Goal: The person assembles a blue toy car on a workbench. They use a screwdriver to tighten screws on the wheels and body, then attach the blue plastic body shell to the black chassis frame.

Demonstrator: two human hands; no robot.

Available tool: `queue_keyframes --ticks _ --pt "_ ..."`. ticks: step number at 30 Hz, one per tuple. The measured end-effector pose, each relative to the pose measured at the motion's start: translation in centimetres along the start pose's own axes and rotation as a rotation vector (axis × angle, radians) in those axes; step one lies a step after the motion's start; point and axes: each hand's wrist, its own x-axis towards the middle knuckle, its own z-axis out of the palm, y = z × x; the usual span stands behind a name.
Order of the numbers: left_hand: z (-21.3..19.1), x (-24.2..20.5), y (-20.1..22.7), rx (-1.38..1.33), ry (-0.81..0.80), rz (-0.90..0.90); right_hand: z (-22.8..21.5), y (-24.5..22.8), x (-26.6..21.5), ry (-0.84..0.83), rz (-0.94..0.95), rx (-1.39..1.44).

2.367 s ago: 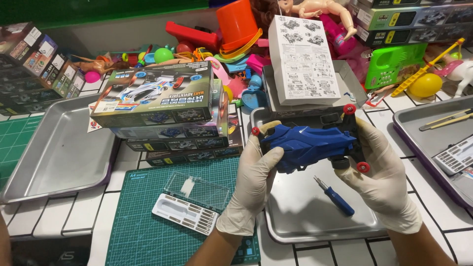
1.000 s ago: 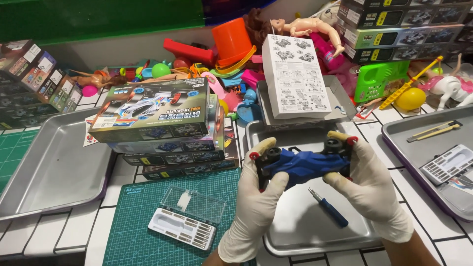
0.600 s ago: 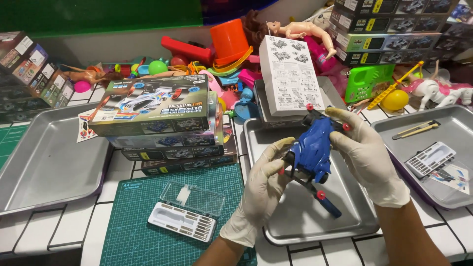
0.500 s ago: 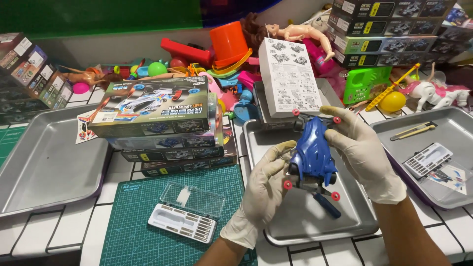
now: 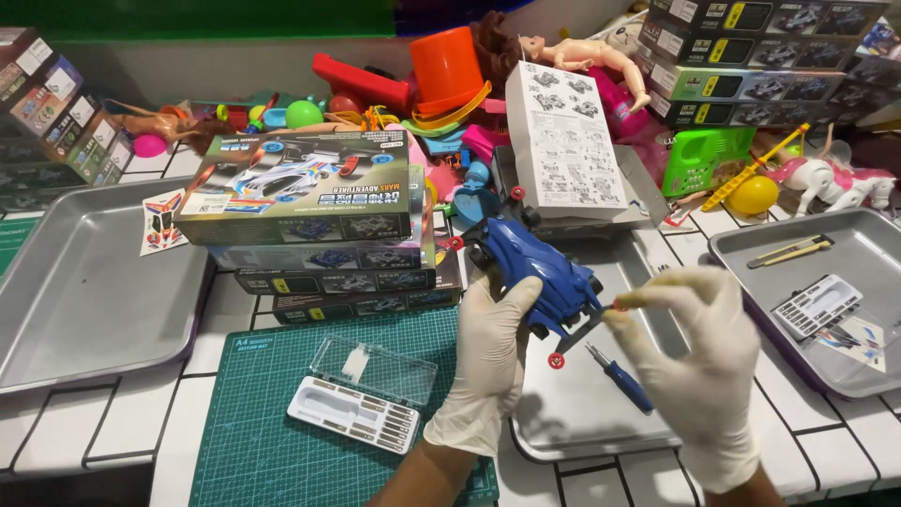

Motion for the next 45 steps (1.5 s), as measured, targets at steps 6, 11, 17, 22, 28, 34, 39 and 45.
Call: queue_keyframes --ticks 6,11,17,22,28,34,39,45 --pt "0.1 -0.6 0.1 0.118 -0.016 0.146 2.4 -2.2 -1.3 0.111 -0.049 -0.083" --pt "0.0 -0.9 0.3 0.252 -0.024 0.211 2.7 -2.5 -1.7 0.109 0.000 -0.077" --pt "-0.1 -0.9 -0.5 0.318 -0.043 0.220 2.8 -3.3 -1.8 0.131 0.097 0.033" --pt "-0.5 -0.5 -1.1 0.303 -0.021 0.204 2.7 -3.5 -1.7 0.133 0.086 0.054" --pt "0.2 -0.9 0.1 0.112 -0.011 0.074 1.6 -3.3 -2.0 0.114 0.071 0.100" --pt "0.0 -0.9 0.0 0.093 -0.012 0.048 1.5 -2.7 -1.7 0.105 0.004 0.012" --pt "0.0 -1.1 0.5 0.296 -0.092 0.154 1.9 -2.8 -0.9 0.088 -0.125 -0.096" --pt "0.1 -0.9 0.1 0.303 -0.014 0.168 2.5 -2.2 -1.8 0.049 -0.083 -0.112"
